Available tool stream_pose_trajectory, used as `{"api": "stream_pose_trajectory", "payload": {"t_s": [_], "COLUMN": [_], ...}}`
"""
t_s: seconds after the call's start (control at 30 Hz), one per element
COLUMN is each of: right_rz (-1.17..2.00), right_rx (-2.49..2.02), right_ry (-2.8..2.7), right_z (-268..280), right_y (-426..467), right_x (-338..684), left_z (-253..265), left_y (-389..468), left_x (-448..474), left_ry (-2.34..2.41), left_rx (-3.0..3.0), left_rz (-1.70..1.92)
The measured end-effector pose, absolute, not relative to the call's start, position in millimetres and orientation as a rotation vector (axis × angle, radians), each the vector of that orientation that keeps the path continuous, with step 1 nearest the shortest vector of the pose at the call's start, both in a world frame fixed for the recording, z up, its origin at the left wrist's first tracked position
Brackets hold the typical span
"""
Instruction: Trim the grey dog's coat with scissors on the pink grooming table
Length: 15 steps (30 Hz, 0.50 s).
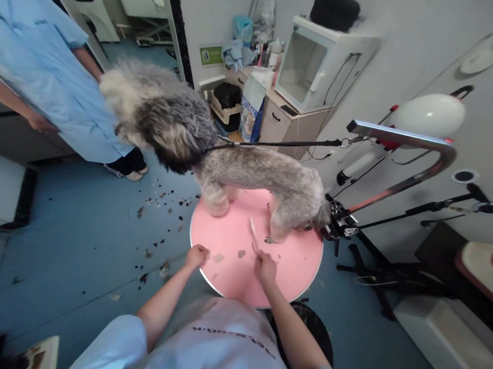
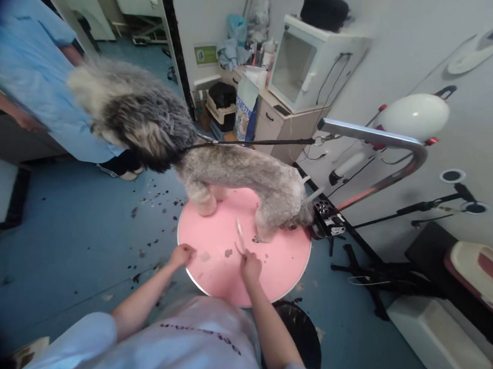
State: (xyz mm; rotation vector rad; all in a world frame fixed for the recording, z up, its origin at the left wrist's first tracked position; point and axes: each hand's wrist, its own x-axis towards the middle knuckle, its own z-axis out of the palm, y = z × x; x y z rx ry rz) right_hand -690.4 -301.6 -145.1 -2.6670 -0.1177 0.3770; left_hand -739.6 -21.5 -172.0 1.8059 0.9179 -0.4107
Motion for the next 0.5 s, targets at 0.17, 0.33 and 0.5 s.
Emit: {"api": "stream_pose_trajectory", "payload": {"t_s": [0.17, 0.33, 0.5], "right_rz": [0.557, 0.646, 0.671], "right_rx": [-2.907, -2.947, -2.762], "right_ry": [-0.149, -0.089, -0.565], "right_z": [-141.7, -137.1, -118.7], "right_y": [-295.2, -264.0, -261.1], "right_x": [-646.5, -650.3, -676.7], "left_z": [-162.1, -143.6, -93.5], "left_y": [83.0, 97.8, 47.7], "left_x": [-767.9, -765.0, -700.5], "left_ry": [1.112, 1.061, 0.528], "left_rx": [2.262, 2.321, 2.102], "left_rz": [-0.236, -0.112, -0.058]}}
